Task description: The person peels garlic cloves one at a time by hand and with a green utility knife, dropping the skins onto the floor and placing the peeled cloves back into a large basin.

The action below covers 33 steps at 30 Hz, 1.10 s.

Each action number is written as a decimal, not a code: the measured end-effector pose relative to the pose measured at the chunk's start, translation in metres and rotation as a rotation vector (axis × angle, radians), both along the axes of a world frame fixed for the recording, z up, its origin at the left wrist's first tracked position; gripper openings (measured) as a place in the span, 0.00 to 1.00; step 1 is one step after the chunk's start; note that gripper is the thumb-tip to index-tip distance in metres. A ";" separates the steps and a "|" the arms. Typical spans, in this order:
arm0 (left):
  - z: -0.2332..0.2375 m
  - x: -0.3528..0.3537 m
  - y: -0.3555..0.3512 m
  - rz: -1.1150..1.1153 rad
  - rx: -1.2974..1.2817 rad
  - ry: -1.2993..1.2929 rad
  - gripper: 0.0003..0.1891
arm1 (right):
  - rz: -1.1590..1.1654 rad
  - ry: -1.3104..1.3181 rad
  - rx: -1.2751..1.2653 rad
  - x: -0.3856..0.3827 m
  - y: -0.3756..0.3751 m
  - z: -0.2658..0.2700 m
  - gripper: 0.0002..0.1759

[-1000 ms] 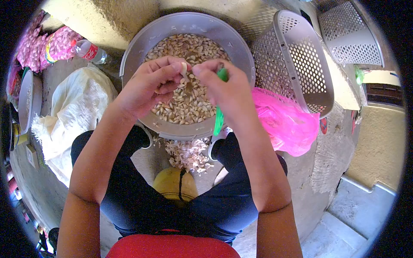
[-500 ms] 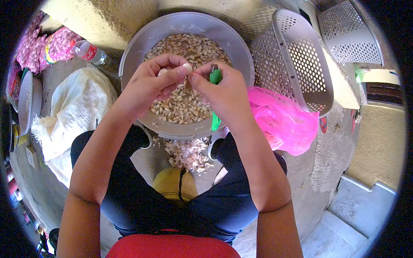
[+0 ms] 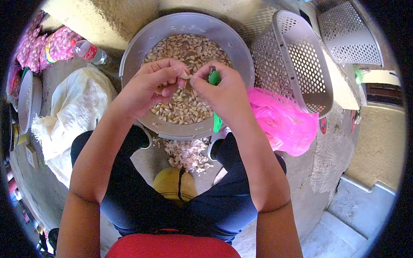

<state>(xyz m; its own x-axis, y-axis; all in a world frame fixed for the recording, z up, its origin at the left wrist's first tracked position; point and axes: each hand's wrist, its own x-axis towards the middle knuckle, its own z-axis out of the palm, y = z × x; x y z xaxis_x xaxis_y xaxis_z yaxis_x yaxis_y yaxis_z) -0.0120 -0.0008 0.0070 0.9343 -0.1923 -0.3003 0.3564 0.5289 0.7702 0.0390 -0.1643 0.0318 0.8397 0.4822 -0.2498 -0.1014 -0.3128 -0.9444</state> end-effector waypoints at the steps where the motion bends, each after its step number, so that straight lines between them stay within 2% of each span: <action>1: -0.001 0.000 0.000 -0.010 -0.051 0.010 0.08 | 0.008 0.017 0.015 0.001 0.000 -0.001 0.07; 5: -0.002 0.001 0.003 -0.018 -0.072 -0.018 0.08 | -0.015 0.155 0.102 -0.001 0.001 0.004 0.08; 16: -0.004 0.002 0.000 -0.036 -0.023 -0.031 0.08 | -0.078 -0.094 -0.023 -0.007 0.000 0.003 0.07; 23: -0.007 0.001 -0.003 -0.022 -0.100 -0.007 0.06 | -0.081 -0.216 -0.119 -0.013 0.001 0.006 0.06; 26: -0.010 0.000 -0.004 -0.020 -0.167 0.002 0.06 | -0.066 -0.382 -0.116 -0.014 0.003 0.002 0.06; 33: -0.009 -0.002 -0.006 -0.048 -0.154 0.026 0.07 | -0.075 -0.306 -0.073 -0.019 0.006 -0.001 0.06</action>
